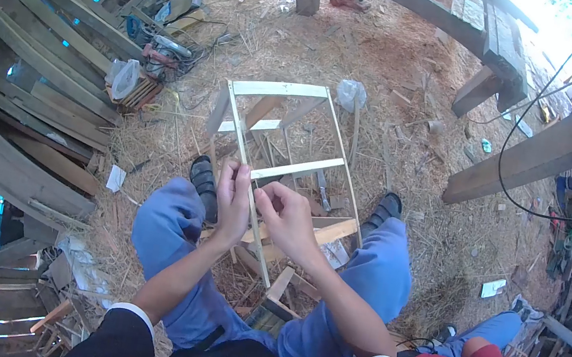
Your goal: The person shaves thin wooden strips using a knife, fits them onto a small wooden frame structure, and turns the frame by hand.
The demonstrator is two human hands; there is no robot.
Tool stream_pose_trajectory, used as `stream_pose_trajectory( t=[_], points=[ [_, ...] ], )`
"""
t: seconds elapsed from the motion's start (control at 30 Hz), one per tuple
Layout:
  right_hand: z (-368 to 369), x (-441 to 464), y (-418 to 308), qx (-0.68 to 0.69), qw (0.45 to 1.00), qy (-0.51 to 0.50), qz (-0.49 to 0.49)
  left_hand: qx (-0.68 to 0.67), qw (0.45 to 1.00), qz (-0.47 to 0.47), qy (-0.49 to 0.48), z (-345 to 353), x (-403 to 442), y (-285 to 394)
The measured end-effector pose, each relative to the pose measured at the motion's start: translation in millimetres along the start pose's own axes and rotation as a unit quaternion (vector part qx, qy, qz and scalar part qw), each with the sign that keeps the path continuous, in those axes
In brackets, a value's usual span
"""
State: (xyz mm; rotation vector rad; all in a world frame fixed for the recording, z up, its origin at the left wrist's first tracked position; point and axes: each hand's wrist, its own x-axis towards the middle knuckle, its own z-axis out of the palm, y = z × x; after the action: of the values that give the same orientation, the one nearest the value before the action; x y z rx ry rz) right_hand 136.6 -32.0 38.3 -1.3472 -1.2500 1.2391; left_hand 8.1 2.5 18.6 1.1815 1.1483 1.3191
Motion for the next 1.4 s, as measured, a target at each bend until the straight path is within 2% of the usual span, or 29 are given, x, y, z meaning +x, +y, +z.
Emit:
stream_pose_trajectory(
  t=[0.13, 0.2, 0.5, 0.8, 1.0, 1.1, 1.2, 1.3, 1.4],
  points=[
    [2, 7, 4, 0.008, 1.0, 0.019, -0.019, -0.006, 1.0, -0.028, -0.011, 4, -5, 2],
    [3, 7, -1, 0.03, 0.999, 0.018, -0.011, -0.009, 1.0, -0.007, -0.003, 6, -5, 5],
    [-2, -8, -20, -0.106, 0.994, 0.011, -0.013, -0.015, 1.0, -0.017, 0.0, -5, -1, 6],
    [5, -3, -15, -0.071, 0.995, 0.058, -0.048, -0.003, 1.0, 0.004, -0.015, -1, -8, 4],
    [5, -7, -19, -0.062, 0.997, 0.048, -0.029, -0.008, 1.0, 0.013, -0.019, -3, -7, 3],
    [-4, -9, -33, -0.177, 0.981, 0.041, -0.07, 0.009, 0.999, 0.03, -0.02, -3, -4, 2],
    [-14, -8, -31, -0.175, 0.982, 0.021, -0.068, 0.012, 0.999, 0.025, -0.027, -3, -6, 7],
    [-14, -13, -24, -0.146, 0.983, -0.019, -0.111, -0.008, 0.999, 0.016, -0.028, -1, -7, 10],
    [-13, -13, -21, -0.106, 0.99, -0.03, -0.087, -0.004, 1.0, 0.013, -0.025, -2, -9, 4]
  ],
)
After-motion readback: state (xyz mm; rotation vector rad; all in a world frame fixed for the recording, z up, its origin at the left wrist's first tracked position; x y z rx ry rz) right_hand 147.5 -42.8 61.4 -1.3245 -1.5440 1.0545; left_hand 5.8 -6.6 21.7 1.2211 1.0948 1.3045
